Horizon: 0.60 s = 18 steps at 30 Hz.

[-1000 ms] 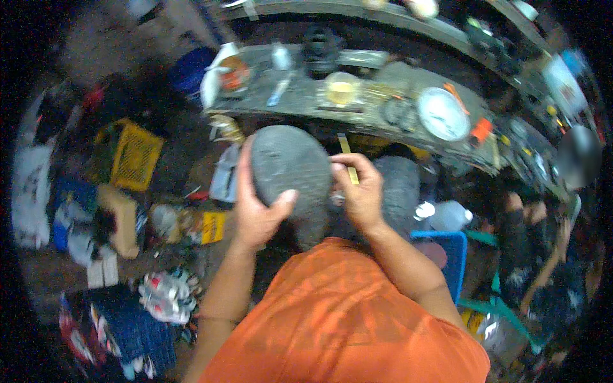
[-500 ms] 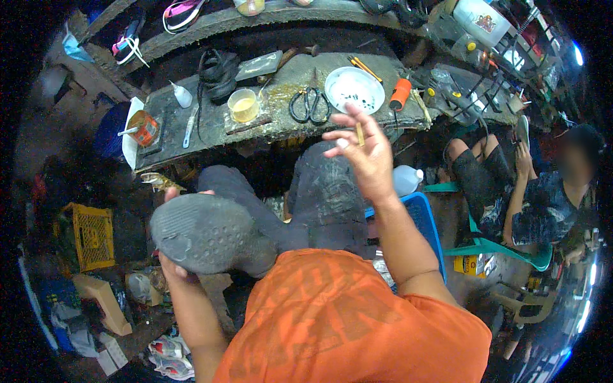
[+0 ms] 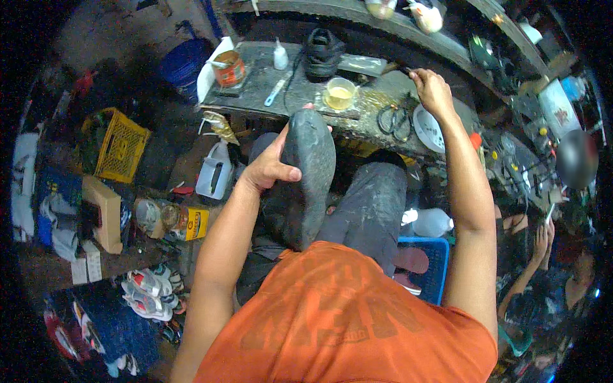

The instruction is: The person sits on the floor and handles several pairs of shoes, inspecting soles and uppers. They use a small stick to apply adhesive to the sole of a black shoe, then use a brush to spread glue on the sole of a white shoe. The person repeatedly turns the shoes over and applies adhesive to different areas.

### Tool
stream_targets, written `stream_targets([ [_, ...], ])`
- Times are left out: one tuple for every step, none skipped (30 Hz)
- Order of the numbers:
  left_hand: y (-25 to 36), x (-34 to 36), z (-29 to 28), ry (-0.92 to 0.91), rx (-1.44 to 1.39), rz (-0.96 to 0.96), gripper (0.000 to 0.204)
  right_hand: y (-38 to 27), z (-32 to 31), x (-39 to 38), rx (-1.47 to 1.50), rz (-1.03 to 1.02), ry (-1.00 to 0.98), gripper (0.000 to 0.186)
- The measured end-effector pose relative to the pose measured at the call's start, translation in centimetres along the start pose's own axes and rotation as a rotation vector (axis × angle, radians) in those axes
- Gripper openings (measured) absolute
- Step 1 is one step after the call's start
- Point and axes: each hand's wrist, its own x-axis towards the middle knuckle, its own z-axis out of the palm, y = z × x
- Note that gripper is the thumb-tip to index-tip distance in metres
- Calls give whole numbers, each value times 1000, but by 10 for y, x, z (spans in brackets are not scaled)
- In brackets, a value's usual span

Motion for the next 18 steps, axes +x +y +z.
stream_targets([
  [3, -1, 1, 49, 30, 8, 146, 0, 9, 9, -111, 2, -74, 34],
  [7, -3, 2, 100, 62, 7, 146, -2, 18, 16, -209, -20, -124, 33],
  [11, -6, 4, 178, 109, 10, 133, -4, 24, 23, -290, -26, -220, 31],
  [16, -9, 5, 244, 264, 25, 132, -6, 29, 26, -325, -45, -231, 34],
  [21, -12, 6, 320, 420, 19, 130, -11, 31, 27, -355, -70, -225, 39],
  [25, -14, 7, 391, 572, 27, 128, -18, 31, 26, -405, -46, -278, 45],
  [29, -16, 8, 445, 691, 34, 131, -27, 27, 24, -379, 20, -288, 56],
  [32, -19, 8, 492, 737, 4, 132, -38, 21, 16, -260, -17, -170, 57],
  [35, -21, 8, 531, 782, -10, 134, -51, 13, 4, -155, -30, -84, 58],
  [36, -22, 8, 566, 833, 16, 135, -67, 3, -8, -42, -53, 11, 60],
  [37, -23, 8, 596, 852, 5, 132, -85, -4, -23, 259, -66, -25, 61],
  [36, -24, 9, 620, 855, -6, 133, -104, -10, -41, 570, -113, -39, 62],
  [35, -25, 10, 636, 852, -13, 134, -124, -12, -64, 822, -45, -221, 62],
  [33, -26, 12, 646, 853, -20, 135, -143, -11, -88, 1091, -91, -359, 62],
  [32, -27, 14, 653, 833, -18, 133, -162, -7, -107, 1174, -67, -485, 65],
  [30, -28, 17, 658, 814, -16, 131, -180, -3, -124, 1266, -162, -573, 69],
  [30, -29, 20, 669, 789, -34, 129, -194, 2, -137, 1355, -132, -609, 74],
  [29, -30, 24, 656, 803, -5, 127, -202, 5, -144, 1382, -156, -655, 78],
])
